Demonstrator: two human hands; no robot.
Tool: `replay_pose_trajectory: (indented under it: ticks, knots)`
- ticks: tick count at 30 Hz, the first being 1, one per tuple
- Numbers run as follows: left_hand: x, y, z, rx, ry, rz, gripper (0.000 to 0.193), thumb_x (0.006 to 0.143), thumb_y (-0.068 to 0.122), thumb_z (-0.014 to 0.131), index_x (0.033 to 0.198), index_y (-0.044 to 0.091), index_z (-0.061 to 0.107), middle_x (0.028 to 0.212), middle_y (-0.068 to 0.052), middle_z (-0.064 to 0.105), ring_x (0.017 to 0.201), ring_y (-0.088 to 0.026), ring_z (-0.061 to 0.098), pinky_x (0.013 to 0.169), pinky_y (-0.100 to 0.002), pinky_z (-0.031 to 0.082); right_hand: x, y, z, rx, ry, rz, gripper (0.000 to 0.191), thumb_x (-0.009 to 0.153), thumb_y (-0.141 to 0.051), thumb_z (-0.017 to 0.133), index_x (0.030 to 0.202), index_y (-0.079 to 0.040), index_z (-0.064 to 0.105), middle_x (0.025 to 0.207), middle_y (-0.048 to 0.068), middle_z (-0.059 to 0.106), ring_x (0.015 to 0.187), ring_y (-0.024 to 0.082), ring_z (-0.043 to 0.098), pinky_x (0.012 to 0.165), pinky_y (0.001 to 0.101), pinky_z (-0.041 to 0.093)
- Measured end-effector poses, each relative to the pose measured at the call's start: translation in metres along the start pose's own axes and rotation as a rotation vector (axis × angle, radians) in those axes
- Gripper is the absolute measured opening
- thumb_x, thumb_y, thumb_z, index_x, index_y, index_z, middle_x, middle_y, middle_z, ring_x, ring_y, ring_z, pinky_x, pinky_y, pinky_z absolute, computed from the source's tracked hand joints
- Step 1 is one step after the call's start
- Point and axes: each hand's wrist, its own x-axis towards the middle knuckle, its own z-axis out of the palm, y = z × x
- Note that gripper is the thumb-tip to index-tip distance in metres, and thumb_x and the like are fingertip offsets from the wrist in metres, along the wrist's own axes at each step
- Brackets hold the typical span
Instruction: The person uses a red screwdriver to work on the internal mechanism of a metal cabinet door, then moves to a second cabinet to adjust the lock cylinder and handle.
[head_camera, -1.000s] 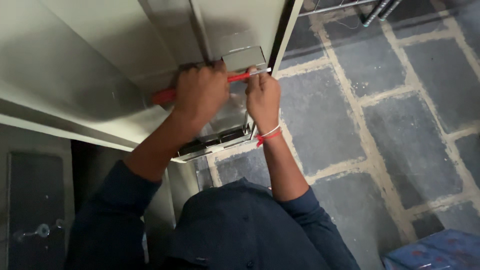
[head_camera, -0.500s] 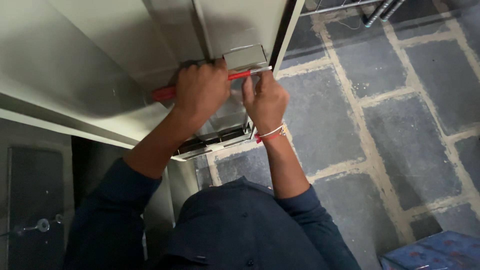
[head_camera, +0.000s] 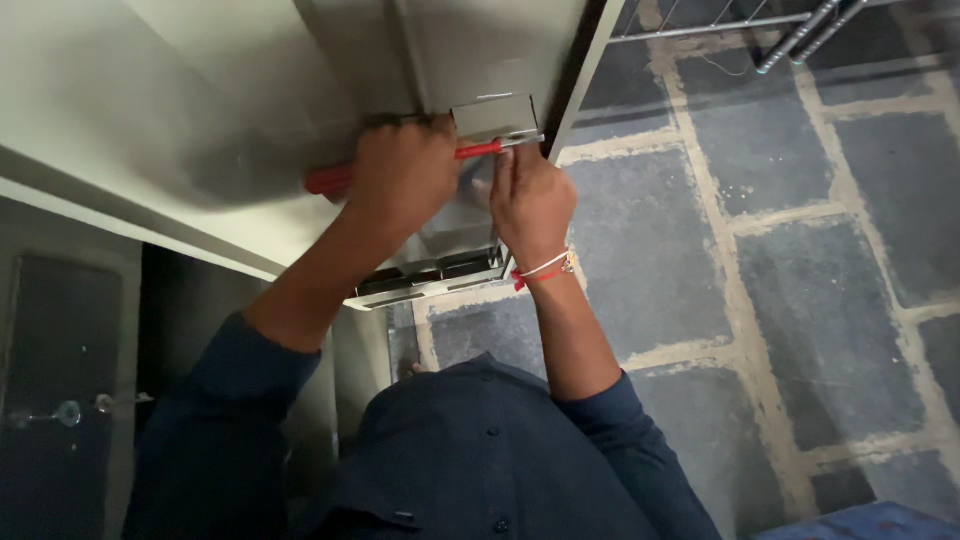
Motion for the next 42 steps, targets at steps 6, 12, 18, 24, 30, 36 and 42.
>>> replay_pose_trajectory:
  ticks: [6,12,18,24,30,36,42]
  knots:
    - [0.001,0.006,-0.003,0.073,0.041,-0.014,0.025,0.078,0.023,0.077,0.092,0.002,0.072,0.067,-0.019,0.071,0.058,-0.039,0.071,0.056,-0.052,0.057,0.006,-0.006,-0.014,0.179,-0.004,0.031,0.015,0.089,-0.021,0.073,0.09,-0.008,0.066,0.063,0.013,0.065,0.057,0.035,0.066,0.052,0.0448,0.05]
    - [0.002,0.005,-0.003,0.048,0.063,-0.022,0.02,0.084,0.022,0.075,0.089,0.004,0.071,0.07,-0.019,0.071,0.062,-0.039,0.072,0.061,-0.05,0.059,0.008,-0.004,-0.009,0.097,-0.008,-0.015,0.017,0.095,-0.02,0.07,0.084,-0.007,0.064,0.066,0.016,0.063,0.063,0.039,0.064,0.057,0.0479,0.049]
    - [0.002,0.001,0.002,0.01,-0.036,-0.043,0.016,0.085,0.019,0.072,0.09,0.003,0.072,0.067,-0.019,0.07,0.061,-0.037,0.073,0.061,-0.049,0.059,0.007,0.003,-0.009,0.087,-0.061,0.018,0.02,0.098,-0.02,0.069,0.081,-0.009,0.066,0.067,0.016,0.065,0.062,0.04,0.064,0.055,0.0473,0.048]
    - [0.001,0.002,0.001,0.067,0.031,-0.016,0.014,0.085,0.02,0.073,0.086,0.006,0.071,0.071,-0.018,0.072,0.062,-0.038,0.072,0.061,-0.05,0.058,0.005,0.004,-0.008,0.148,0.056,-0.015,0.022,0.095,-0.017,0.078,0.092,-0.005,0.06,0.07,0.013,0.065,0.061,0.034,0.065,0.055,0.042,0.049]
    - [0.0,0.006,0.001,0.048,0.018,-0.055,0.024,0.083,0.026,0.076,0.087,0.004,0.07,0.068,-0.019,0.07,0.061,-0.039,0.072,0.058,-0.051,0.058,-0.001,0.001,-0.006,0.173,0.079,-0.038,0.015,0.092,-0.013,0.079,0.094,-0.006,0.066,0.064,0.011,0.062,0.055,0.028,0.064,0.052,0.0398,0.047]
    - [0.0,0.006,0.002,0.094,0.045,-0.035,0.018,0.081,0.021,0.075,0.088,0.006,0.07,0.07,-0.018,0.071,0.063,-0.038,0.072,0.062,-0.049,0.059,0.001,0.002,-0.007,0.119,0.123,-0.101,0.015,0.093,-0.012,0.078,0.096,-0.006,0.065,0.073,0.012,0.067,0.064,0.031,0.066,0.057,0.0399,0.048]
    - [0.003,0.005,-0.004,-0.013,0.047,-0.005,0.02,0.083,0.022,0.075,0.089,0.004,0.07,0.075,-0.019,0.072,0.067,-0.039,0.072,0.063,-0.049,0.059,0.004,0.002,-0.004,0.395,-0.002,0.205,0.014,0.095,-0.012,0.077,0.092,-0.003,0.066,0.068,0.008,0.07,0.056,0.015,0.067,0.055,0.0284,0.05]
